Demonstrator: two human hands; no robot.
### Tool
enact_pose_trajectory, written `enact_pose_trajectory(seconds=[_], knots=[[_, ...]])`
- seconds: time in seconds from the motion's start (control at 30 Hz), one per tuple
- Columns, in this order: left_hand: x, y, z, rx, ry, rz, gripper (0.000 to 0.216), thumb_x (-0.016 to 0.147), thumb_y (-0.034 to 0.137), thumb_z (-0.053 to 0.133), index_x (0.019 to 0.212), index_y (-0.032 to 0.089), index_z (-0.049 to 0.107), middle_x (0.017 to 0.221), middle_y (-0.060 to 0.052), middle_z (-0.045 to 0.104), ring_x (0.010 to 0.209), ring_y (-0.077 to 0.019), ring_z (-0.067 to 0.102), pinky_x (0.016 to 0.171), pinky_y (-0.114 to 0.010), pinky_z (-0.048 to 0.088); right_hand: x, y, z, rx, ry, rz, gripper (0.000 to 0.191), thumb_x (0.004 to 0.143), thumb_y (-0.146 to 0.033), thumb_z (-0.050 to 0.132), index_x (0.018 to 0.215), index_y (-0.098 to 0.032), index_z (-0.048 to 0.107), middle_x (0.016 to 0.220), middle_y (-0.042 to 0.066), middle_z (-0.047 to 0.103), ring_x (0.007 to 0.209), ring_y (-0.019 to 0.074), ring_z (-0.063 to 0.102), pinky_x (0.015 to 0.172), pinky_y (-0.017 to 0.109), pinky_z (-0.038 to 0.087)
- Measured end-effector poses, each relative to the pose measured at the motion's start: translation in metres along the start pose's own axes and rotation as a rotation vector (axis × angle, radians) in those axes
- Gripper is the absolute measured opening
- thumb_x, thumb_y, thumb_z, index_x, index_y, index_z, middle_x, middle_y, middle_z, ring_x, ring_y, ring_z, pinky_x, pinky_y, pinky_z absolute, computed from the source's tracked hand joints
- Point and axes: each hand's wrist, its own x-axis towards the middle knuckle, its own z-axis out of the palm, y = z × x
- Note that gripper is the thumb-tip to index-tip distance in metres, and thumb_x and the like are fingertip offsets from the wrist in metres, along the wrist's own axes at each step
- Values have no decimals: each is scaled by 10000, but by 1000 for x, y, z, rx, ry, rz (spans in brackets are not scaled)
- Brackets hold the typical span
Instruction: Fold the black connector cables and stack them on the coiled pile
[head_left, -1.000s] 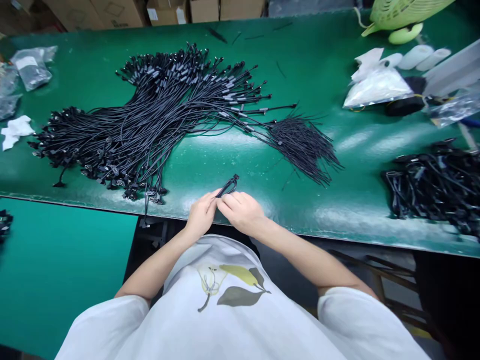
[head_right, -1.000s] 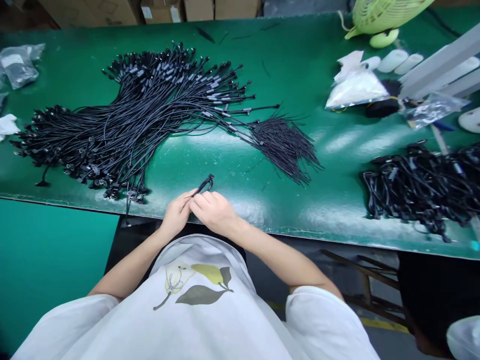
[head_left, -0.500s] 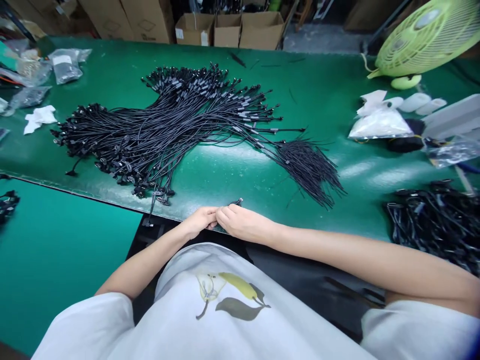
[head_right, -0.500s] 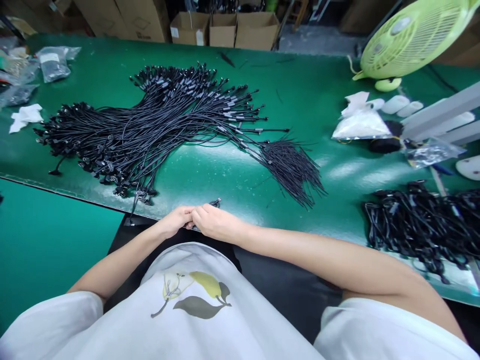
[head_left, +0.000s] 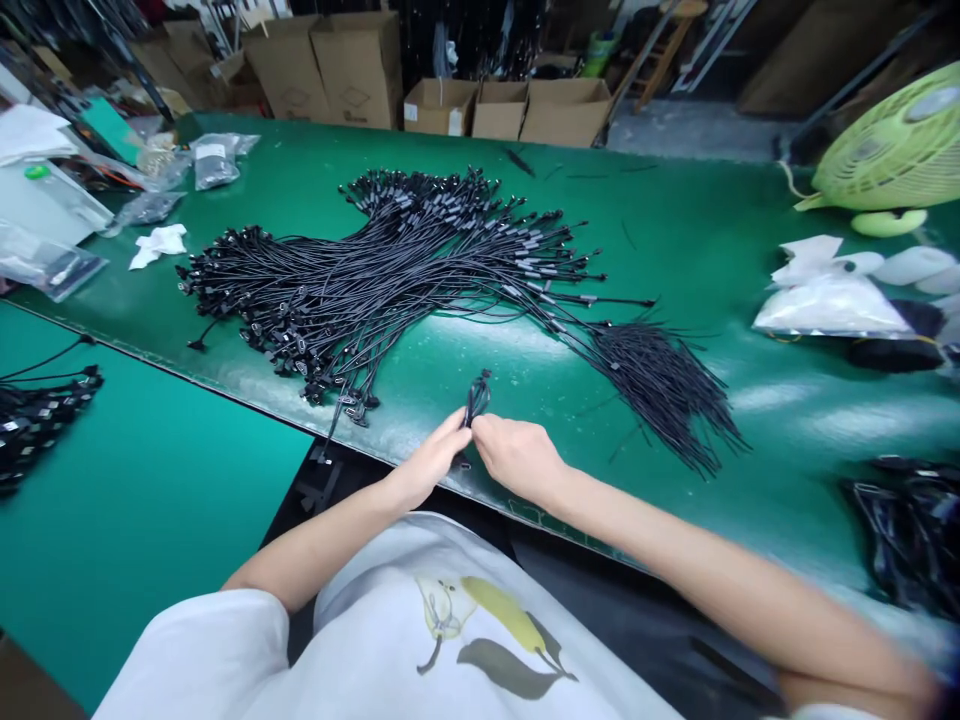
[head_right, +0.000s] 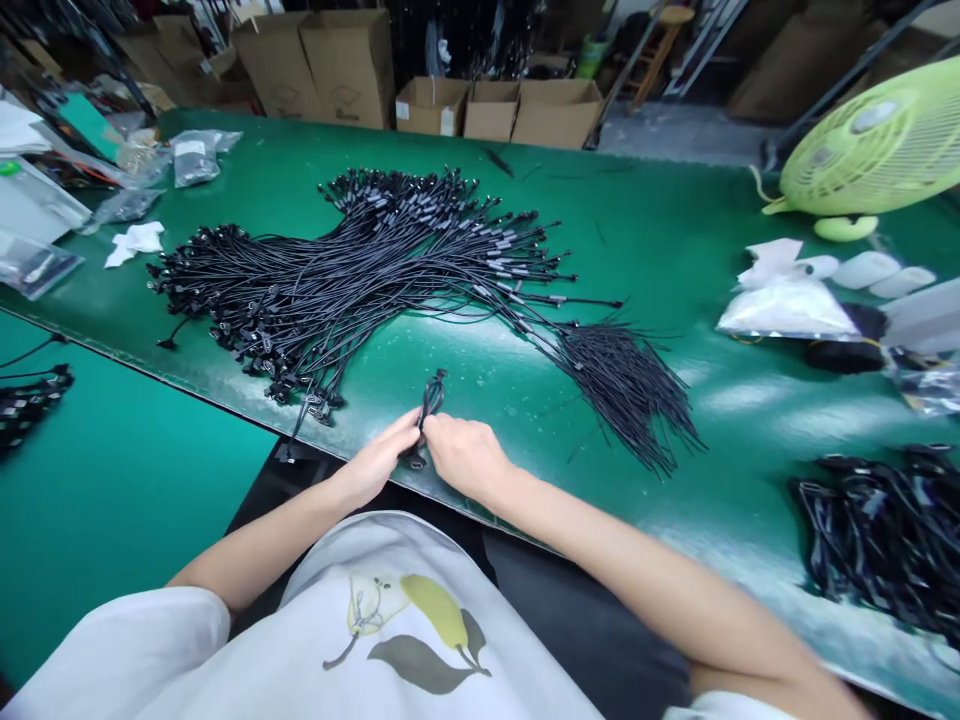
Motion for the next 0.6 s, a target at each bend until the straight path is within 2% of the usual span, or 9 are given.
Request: enact_pose_trajectory(seconds=[0.1,0.17,0.23,0.3,0.37,0.43,0.5,0.6], knots=[[8,5,3,-82,83,110,383,883,315,497,1206,159,632,1228,-98,633,1086,-216,570,993,-355,410,10,-4,3,122,187,179,288,976,-206,372,766,-171,565,693,23,583,636,121,513,595,250,301],[12,8,4,-16,108,152,347,881,301,516,1158,150,659,1145,-97,636,881,-169,579,842,-312,462,12,-6,1,40,285,209,309,974,-230,392,725,-179,567,694,33,576,651,133,499,629,265,309],[13,11,4,62,115,184,310,885,287,516,1111,150,679,1091,-85,604,747,-126,531,720,-278,458,12,-5,-2,-99,343,199,267,956,-228,430,758,-181,602,764,58,614,687,150,500,653,286,311],[13,13,5,96,116,208,285,890,275,508,1072,152,689,1054,-74,565,711,-109,502,667,-259,446,11,-1,-6,-168,373,165,202,944,-203,452,886,-179,644,928,82,662,770,160,532,687,290,327],[13,13,6,88,113,226,278,894,272,504,1068,153,685,1036,-69,538,730,-112,503,651,-248,443,9,3,-9,-121,384,162,204,948,-193,452,1000,-182,649,1044,85,670,835,157,554,718,279,345],[14,13,7,92,105,236,286,900,275,497,1094,155,671,1032,-71,523,749,-119,507,651,-248,445,8,5,-11,34,351,230,223,965,-225,433,994,-186,651,994,76,677,819,148,559,713,267,353],[14,11,6,157,97,243,303,913,285,479,1125,160,655,1052,-79,516,766,-131,516,671,-264,455,9,4,-10,303,295,343,259,972,-282,412,903,-187,643,878,64,659,771,145,546,686,260,357],[11,15,2,407,112,375,331,923,273,454,1186,175,629,1150,-103,502,921,-180,529,842,-334,459,10,-3,-6,963,185,514,304,935,-394,429,759,-185,562,687,23,546,612,125,463,578,246,346]])
